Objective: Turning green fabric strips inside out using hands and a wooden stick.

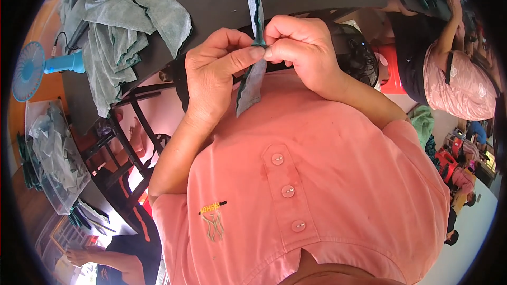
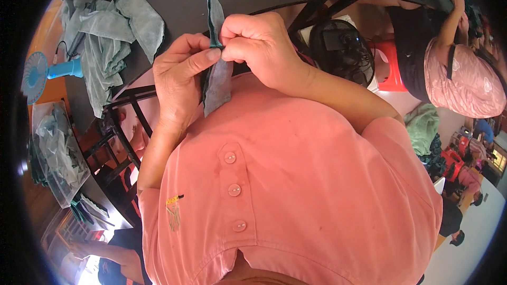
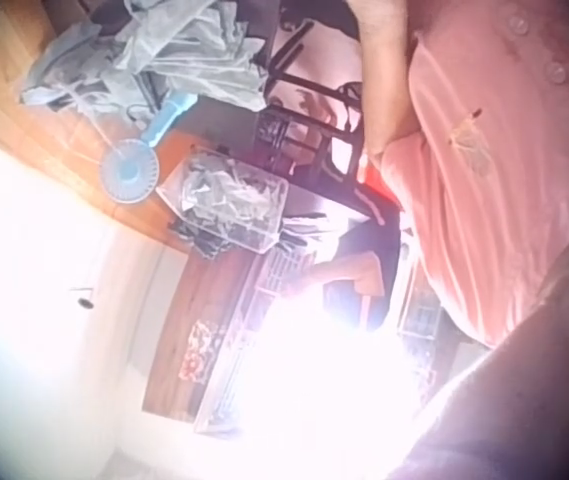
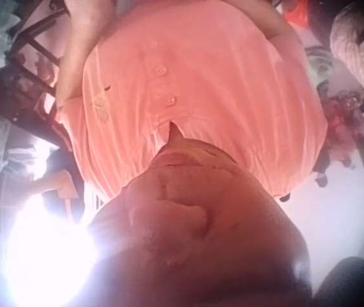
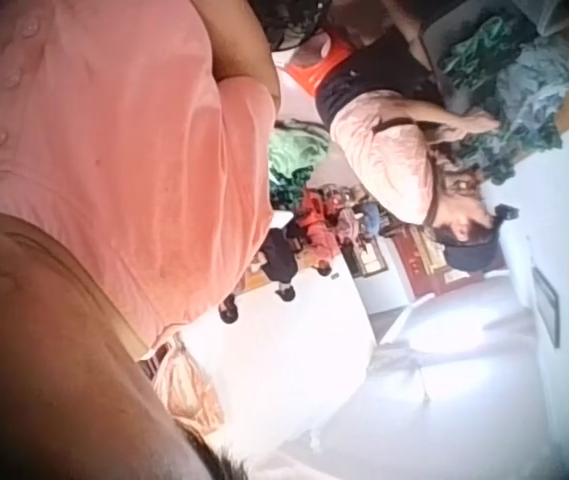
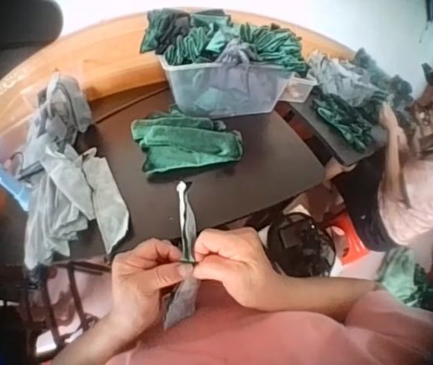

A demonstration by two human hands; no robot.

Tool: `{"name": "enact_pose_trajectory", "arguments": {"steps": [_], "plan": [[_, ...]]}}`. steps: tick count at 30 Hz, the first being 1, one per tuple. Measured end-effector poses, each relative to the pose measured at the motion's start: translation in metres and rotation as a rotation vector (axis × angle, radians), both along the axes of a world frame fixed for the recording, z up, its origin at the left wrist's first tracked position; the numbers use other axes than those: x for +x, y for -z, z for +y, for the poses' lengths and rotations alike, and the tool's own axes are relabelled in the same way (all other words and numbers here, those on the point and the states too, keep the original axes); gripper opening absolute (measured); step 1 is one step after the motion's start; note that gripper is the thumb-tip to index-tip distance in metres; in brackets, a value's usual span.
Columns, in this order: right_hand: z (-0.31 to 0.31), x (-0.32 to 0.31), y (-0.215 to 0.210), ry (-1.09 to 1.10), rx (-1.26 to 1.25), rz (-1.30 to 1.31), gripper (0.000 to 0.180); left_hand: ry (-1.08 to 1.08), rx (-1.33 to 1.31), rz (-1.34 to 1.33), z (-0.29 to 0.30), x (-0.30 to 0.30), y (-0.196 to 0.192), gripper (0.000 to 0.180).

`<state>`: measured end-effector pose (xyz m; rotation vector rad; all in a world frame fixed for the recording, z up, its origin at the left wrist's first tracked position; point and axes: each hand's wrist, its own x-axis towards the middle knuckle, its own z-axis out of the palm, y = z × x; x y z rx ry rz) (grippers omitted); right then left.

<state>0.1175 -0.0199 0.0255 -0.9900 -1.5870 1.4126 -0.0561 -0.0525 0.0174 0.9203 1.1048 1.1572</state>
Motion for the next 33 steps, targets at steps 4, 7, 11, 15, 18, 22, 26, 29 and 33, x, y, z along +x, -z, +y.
{"name": "enact_pose_trajectory", "arguments": {"steps": [4, 7, 11, 15, 18, 22, 26, 29, 33], "plan": [[-0.004, -0.001, 0.0, 0.0, 0.044, -0.019, 0.01, 0.046, 0.226, 0.245, 0.002, -0.007, 0.003, 0.016], [-0.005, -0.003, 0.011, -0.005, 0.029, 0.025, 0.004, -0.091, 0.641, 0.544, 0.001, 0.002, 0.015, 0.01], [-0.005, -0.008, 0.017, 0.033, 0.048, 0.021, 0.007, -0.159, 0.432, 0.403, -0.002, 0.013, 0.009, 0.003], [-0.008, -0.009, 0.025, 0.038, 0.157, 0.014, 0.007, -0.106, 0.137, 0.216, -0.008, 0.014, 0.007, 0.011], [-0.015, -0.006, 0.026, -0.025, 0.129, -0.011, 0.007, -0.028, -0.057, 0.099, -0.013, 0.008, 0.021, 0.011], [-0.005, 0.003, 0.016, -0.071, 0.552, -0.153, 0.011, -0.016, -0.022, 0.078, -0.018, 0.004, 0.018, 0.009], [0.023, -0.004, -0.024, -0.14, 1.279, -0.308, 0.027, 0.006, -0.091, -0.077, -0.02, 0.005, 0.008, 0.006], [0.046, -0.003, -0.007, -0.328, 1.221, -0.344, 0.018, 0.035, -0.064, -0.124, -0.019, 0.003, 0.005, 0.006], [0.042, 0.0, 0.006, -0.44, 1.022, -0.308, 0.014, 0.154, -0.11, 0.001, -0.02, -0.006, 0.006, 0.009]]}}
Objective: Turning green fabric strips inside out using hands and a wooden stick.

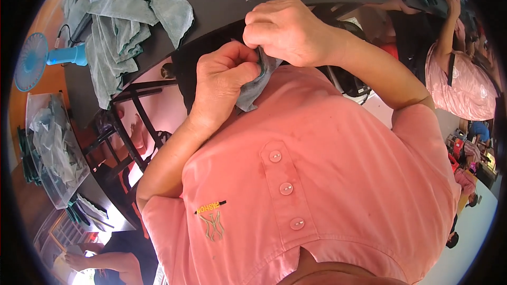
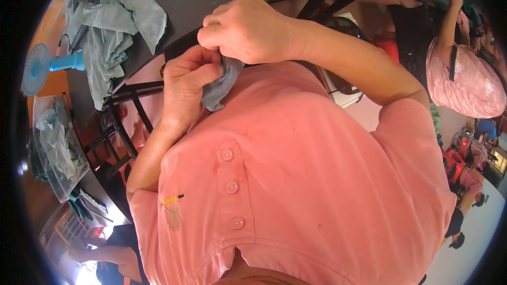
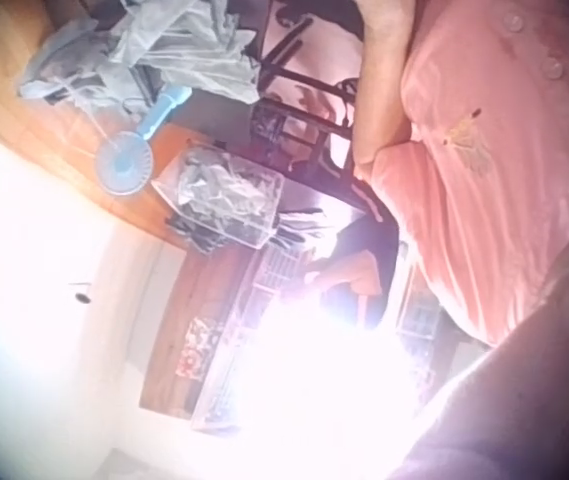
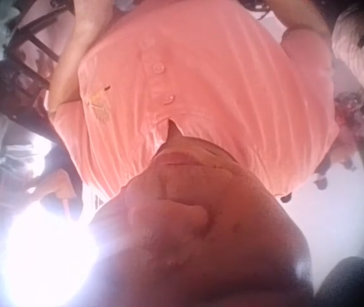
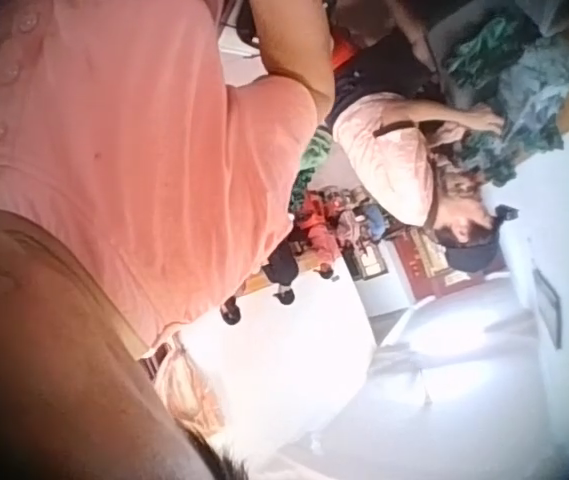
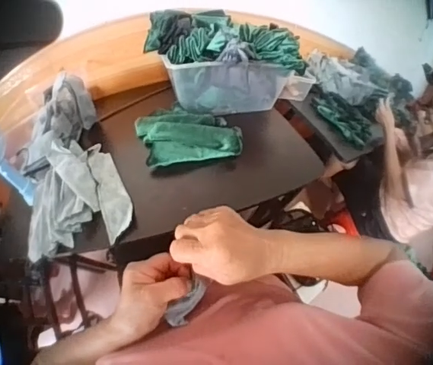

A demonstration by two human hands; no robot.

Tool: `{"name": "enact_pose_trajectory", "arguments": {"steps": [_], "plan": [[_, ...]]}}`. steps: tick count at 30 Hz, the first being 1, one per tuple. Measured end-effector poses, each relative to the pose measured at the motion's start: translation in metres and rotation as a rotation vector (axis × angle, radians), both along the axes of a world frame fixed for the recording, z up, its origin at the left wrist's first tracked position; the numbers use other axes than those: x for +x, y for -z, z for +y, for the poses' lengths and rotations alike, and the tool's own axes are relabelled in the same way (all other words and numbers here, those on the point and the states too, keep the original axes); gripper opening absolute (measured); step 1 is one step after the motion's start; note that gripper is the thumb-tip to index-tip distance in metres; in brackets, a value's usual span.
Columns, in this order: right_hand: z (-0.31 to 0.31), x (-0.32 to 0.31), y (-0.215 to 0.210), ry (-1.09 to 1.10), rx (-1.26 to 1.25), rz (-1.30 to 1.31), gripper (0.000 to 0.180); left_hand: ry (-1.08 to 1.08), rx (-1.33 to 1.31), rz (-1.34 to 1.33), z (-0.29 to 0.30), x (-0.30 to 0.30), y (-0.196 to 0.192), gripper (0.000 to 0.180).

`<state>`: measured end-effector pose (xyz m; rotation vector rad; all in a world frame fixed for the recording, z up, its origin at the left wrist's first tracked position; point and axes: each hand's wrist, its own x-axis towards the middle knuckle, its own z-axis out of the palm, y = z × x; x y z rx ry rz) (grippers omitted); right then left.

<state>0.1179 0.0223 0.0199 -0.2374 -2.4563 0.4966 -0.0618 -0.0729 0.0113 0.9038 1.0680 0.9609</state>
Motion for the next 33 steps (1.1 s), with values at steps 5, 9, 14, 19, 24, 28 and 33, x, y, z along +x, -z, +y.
{"name": "enact_pose_trajectory", "arguments": {"steps": [5, 9, 14, 19, 24, 28, 33], "plan": [[-0.011, -0.01, 0.001, 0.055, -0.038, 0.194, 0.013, 0.096, 0.114, 0.165, 0.009, 0.002, 0.01, 0.01], [-0.003, -0.011, -0.014, -0.033, 0.185, 0.246, 0.017, 0.209, 0.154, 0.183, 0.017, 0.004, 0.007, 0.008], [-0.014, -0.018, -0.026, -0.135, 0.382, 0.301, 0.017, 0.337, 0.235, 0.291, 0.018, 0.001, 0.027, 0.008], [0.008, -0.011, -0.028, -0.053, 0.41, 0.314, 0.021, 0.145, 0.173, 0.143, 0.018, -0.004, 0.001, 0.012], [0.015, 0.004, -0.031, 0.033, 0.34, 0.283, 0.031, 0.2, 0.324, 0.256, 0.02, -0.008, -0.017, 0.015], [0.015, 0.0, -0.034, 0.07, 0.41, 0.368, 0.028, 0.213, 0.465, 0.285, 0.022, -0.009, -0.016, 0.014], [0.01, 0.008, -0.04, 0.163, 0.387, 0.235, 0.024, 0.161, 0.456, 0.298, 0.022, -0.008, -0.039, 0.014]]}}
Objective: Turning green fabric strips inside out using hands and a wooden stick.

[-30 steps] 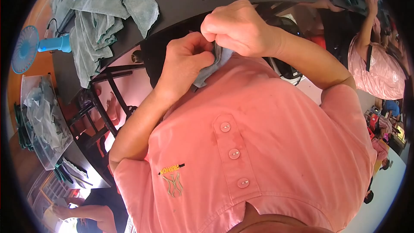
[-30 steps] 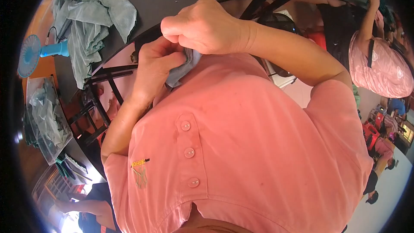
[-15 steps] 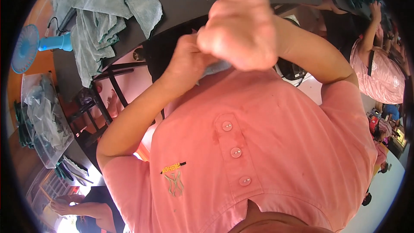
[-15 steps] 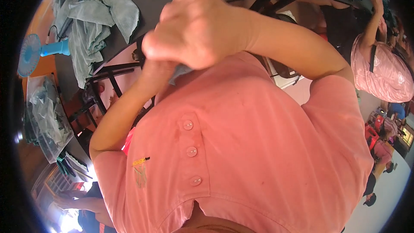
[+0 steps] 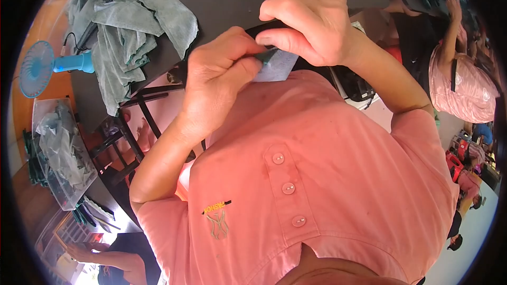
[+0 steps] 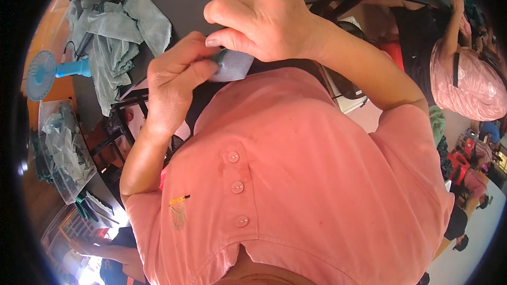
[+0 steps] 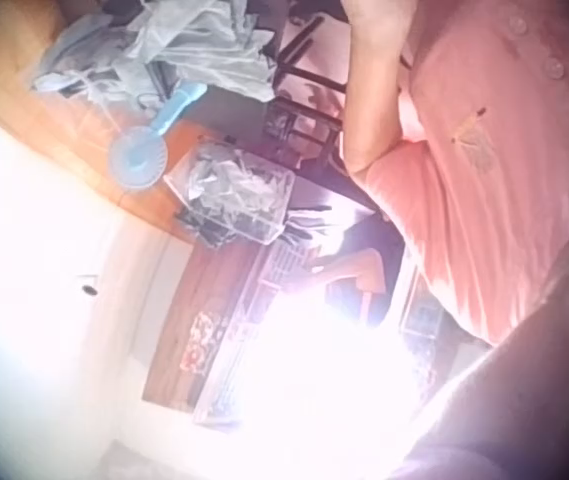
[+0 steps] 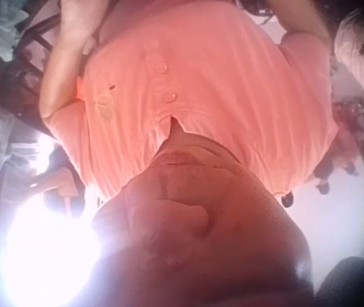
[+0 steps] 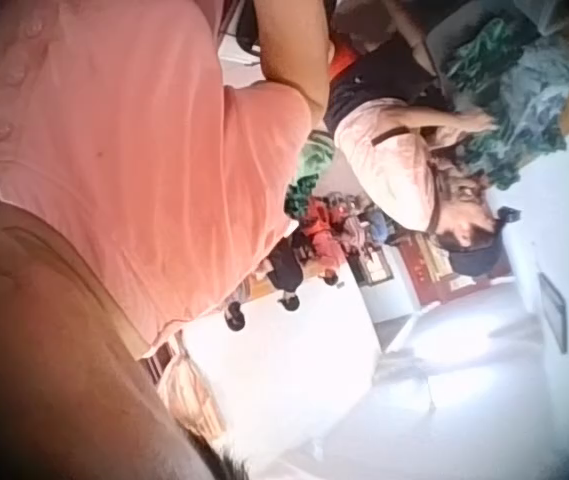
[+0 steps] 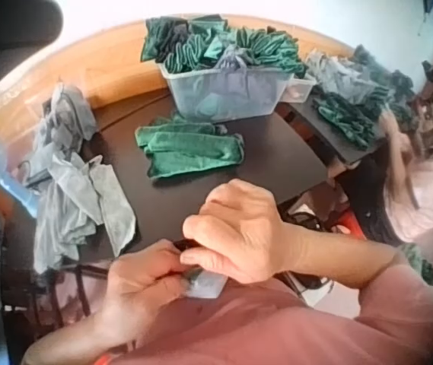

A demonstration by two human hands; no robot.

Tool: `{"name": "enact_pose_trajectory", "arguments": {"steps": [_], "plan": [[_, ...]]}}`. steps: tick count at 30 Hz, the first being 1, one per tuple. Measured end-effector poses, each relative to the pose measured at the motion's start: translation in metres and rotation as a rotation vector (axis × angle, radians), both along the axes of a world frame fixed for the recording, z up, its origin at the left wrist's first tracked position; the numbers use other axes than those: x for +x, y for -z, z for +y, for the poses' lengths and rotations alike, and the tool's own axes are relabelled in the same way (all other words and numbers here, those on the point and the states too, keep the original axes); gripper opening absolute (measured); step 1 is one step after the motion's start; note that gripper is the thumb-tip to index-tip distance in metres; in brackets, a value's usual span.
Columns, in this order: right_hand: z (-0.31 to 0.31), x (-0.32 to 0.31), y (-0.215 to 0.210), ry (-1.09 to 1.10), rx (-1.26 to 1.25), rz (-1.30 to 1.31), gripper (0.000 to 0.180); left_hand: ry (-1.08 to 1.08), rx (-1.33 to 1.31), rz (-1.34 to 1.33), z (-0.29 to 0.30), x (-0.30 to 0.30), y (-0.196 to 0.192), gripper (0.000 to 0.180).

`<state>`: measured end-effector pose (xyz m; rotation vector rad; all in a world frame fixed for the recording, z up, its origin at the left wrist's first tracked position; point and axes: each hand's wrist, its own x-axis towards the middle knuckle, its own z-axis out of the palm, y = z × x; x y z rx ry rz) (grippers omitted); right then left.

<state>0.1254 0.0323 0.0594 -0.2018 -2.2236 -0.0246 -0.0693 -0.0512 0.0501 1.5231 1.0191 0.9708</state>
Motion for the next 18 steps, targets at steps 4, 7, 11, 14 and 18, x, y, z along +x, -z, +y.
{"name": "enact_pose_trajectory", "arguments": {"steps": [4, 7, 11, 14, 18], "plan": [[-0.008, 0.01, 0.007, 0.072, -0.126, -0.08, 0.031, -0.061, -0.15, 0.063, -0.001, -0.002, -0.014, 0.01], [-0.011, 0.009, 0.018, 0.0, -0.242, -0.141, 0.027, -0.073, -0.198, 0.032, -0.007, 0.004, -0.006, 0.01], [-0.022, 0.013, 0.028, -0.068, -0.358, -0.165, 0.032, 0.023, -0.083, 0.12, 0.001, -0.001, 0.009, 0.01], [-0.019, 0.01, 0.029, -0.094, -0.163, -0.077, 0.032, 0.176, -0.228, 0.181, 0.007, 0.0, 0.001, 0.01], [-0.013, 0.007, 0.015, -0.12, 0.06, 0.01, 0.028, 0.154, -0.37, -0.095, 0.004, 0.007, 0.008, 0.011]]}}
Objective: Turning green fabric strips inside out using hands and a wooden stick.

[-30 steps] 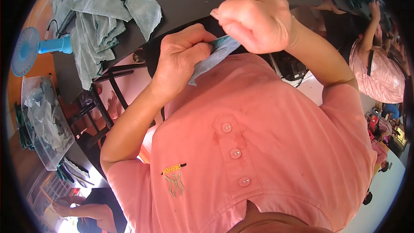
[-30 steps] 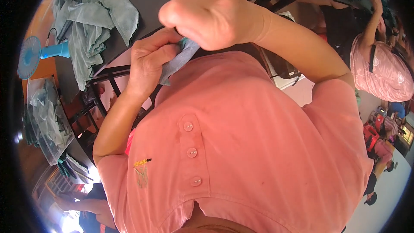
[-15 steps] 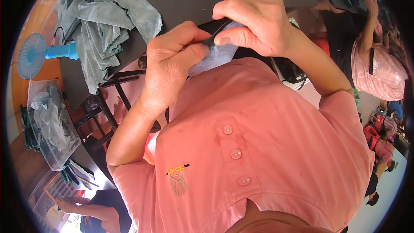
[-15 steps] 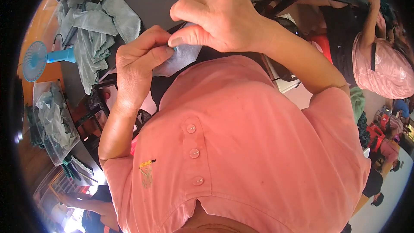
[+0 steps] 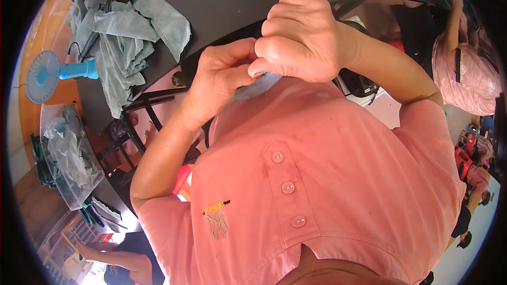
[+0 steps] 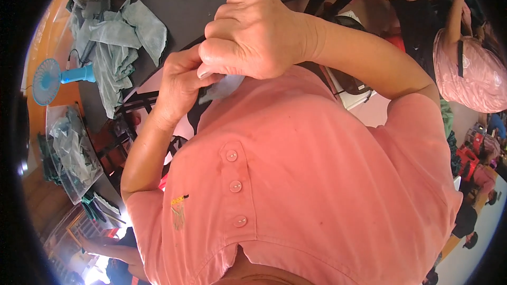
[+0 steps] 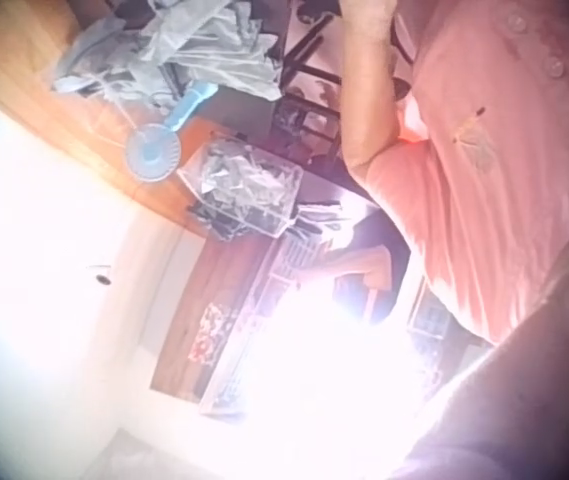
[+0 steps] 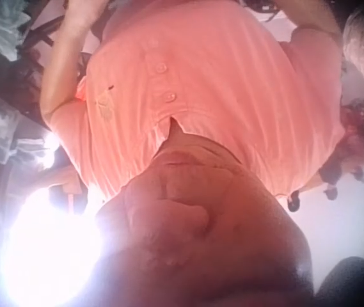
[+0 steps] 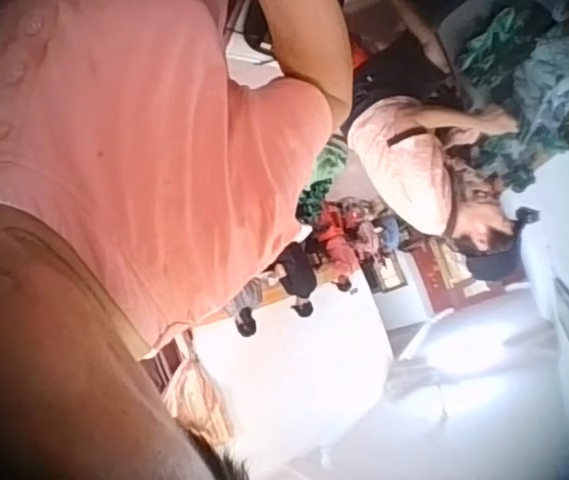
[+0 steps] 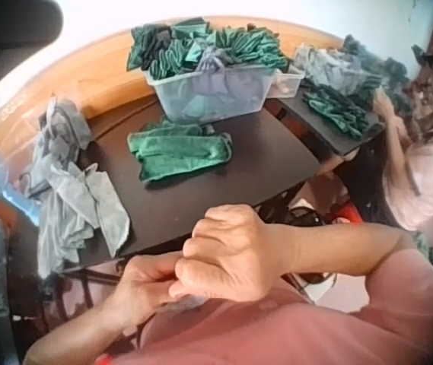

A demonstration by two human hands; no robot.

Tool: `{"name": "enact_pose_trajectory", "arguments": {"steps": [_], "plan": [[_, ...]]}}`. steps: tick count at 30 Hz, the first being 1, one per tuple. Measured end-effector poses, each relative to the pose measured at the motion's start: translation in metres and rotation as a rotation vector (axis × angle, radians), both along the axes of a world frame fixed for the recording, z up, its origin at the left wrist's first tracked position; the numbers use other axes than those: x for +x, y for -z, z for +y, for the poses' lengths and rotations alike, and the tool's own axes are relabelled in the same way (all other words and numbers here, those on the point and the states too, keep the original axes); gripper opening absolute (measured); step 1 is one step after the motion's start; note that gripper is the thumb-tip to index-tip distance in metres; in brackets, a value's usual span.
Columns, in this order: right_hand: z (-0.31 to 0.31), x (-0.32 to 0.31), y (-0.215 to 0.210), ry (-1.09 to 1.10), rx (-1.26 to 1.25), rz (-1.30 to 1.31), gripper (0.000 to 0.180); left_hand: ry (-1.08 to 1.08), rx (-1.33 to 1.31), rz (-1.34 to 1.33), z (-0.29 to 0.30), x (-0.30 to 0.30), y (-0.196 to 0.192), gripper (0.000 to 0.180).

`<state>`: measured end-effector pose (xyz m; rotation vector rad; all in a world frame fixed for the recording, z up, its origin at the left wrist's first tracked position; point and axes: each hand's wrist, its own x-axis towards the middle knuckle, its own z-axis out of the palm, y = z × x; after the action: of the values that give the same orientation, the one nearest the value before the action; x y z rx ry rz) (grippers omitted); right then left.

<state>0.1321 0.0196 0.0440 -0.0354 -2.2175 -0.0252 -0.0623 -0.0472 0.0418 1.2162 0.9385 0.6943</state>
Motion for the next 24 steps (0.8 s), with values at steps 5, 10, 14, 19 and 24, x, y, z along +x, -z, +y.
{"name": "enact_pose_trajectory", "arguments": {"steps": [5, 10, 14, 19, 24], "plan": [[0.001, 0.004, 0.007, 0.002, -0.006, 0.059, 0.026, -0.063, 0.321, -0.043, -0.008, 0.0, 0.009, 0.012], [0.005, 0.002, 0.011, 0.037, 0.002, 0.079, 0.025, -0.066, 0.369, 0.085, -0.007, 0.001, 0.013, 0.012], [0.011, 0.001, 0.006, 0.185, 0.033, 0.113, 0.028, -0.089, 0.527, 0.246, -0.002, 0.002, 0.013, 0.01], [-0.017, 0.013, -0.002, 0.117, -0.392, 0.139, 0.02, -0.316, 0.092, 0.116, -0.008, -0.001, 0.012, 0.006], [-0.039, 0.006, 0.026, 0.12, -1.223, 0.031, 0.022, -0.383, -0.021, 0.021, -0.013, 0.006, 0.01, 0.005]]}}
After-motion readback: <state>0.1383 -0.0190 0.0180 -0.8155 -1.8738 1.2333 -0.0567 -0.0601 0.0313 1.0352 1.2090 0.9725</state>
